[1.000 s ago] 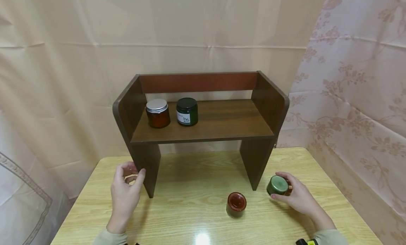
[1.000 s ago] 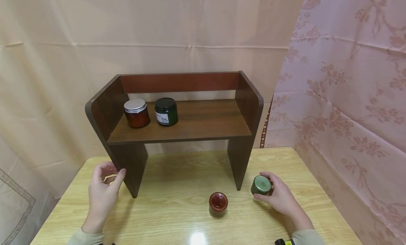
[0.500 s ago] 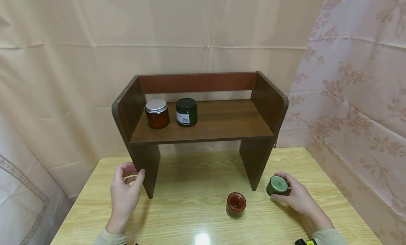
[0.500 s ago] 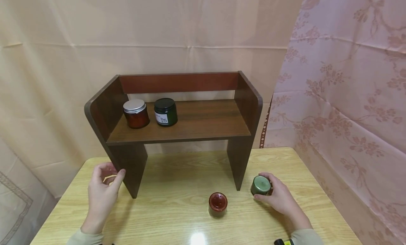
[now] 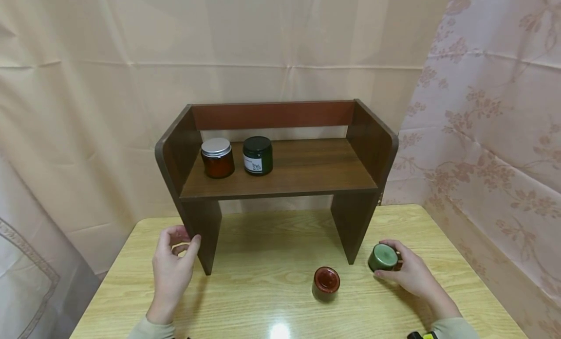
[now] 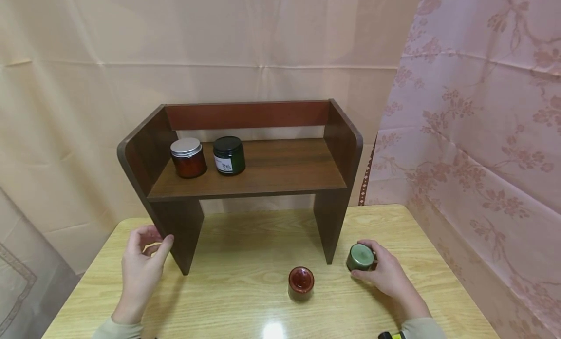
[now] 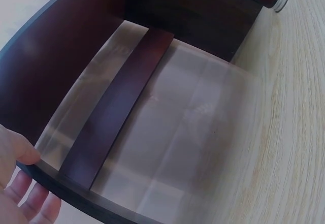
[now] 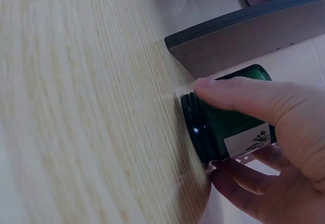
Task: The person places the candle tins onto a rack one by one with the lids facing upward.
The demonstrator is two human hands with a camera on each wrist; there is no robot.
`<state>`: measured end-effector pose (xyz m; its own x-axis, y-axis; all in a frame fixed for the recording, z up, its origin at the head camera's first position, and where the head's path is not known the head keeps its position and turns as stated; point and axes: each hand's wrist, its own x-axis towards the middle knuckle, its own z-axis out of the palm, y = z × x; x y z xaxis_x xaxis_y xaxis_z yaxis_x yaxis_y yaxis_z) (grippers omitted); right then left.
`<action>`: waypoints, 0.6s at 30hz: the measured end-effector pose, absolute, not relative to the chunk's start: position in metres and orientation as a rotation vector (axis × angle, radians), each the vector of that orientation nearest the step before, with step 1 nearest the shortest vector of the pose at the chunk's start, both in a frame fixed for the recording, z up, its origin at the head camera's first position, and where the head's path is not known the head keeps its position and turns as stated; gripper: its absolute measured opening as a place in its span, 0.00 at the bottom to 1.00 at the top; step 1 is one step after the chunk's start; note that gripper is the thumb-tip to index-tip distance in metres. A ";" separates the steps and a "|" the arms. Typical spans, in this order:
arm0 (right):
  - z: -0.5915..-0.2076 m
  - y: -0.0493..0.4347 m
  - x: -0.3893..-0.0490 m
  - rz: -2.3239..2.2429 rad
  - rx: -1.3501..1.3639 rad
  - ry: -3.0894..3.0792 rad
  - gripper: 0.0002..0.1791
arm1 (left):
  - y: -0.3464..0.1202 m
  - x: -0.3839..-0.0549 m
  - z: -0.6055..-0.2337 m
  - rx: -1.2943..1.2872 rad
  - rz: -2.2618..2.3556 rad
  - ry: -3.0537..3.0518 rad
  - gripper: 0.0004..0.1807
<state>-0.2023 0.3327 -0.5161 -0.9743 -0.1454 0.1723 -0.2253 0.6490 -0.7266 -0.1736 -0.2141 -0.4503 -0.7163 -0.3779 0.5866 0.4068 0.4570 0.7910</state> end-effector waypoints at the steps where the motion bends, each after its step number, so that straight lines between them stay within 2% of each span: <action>1: -0.516 0.332 -0.202 1.242 0.317 -2.760 0.47 | -0.214 -0.174 -0.450 -0.024 -1.338 -1.959 0.16; 10: -0.516 0.333 -0.203 1.241 0.356 -2.759 0.47 | -0.215 -0.174 -0.452 -0.009 -1.344 -1.960 0.16; 18: -0.515 0.334 -0.204 1.261 0.284 -2.795 0.48 | -0.215 -0.174 -0.452 -0.002 -1.343 -1.970 0.16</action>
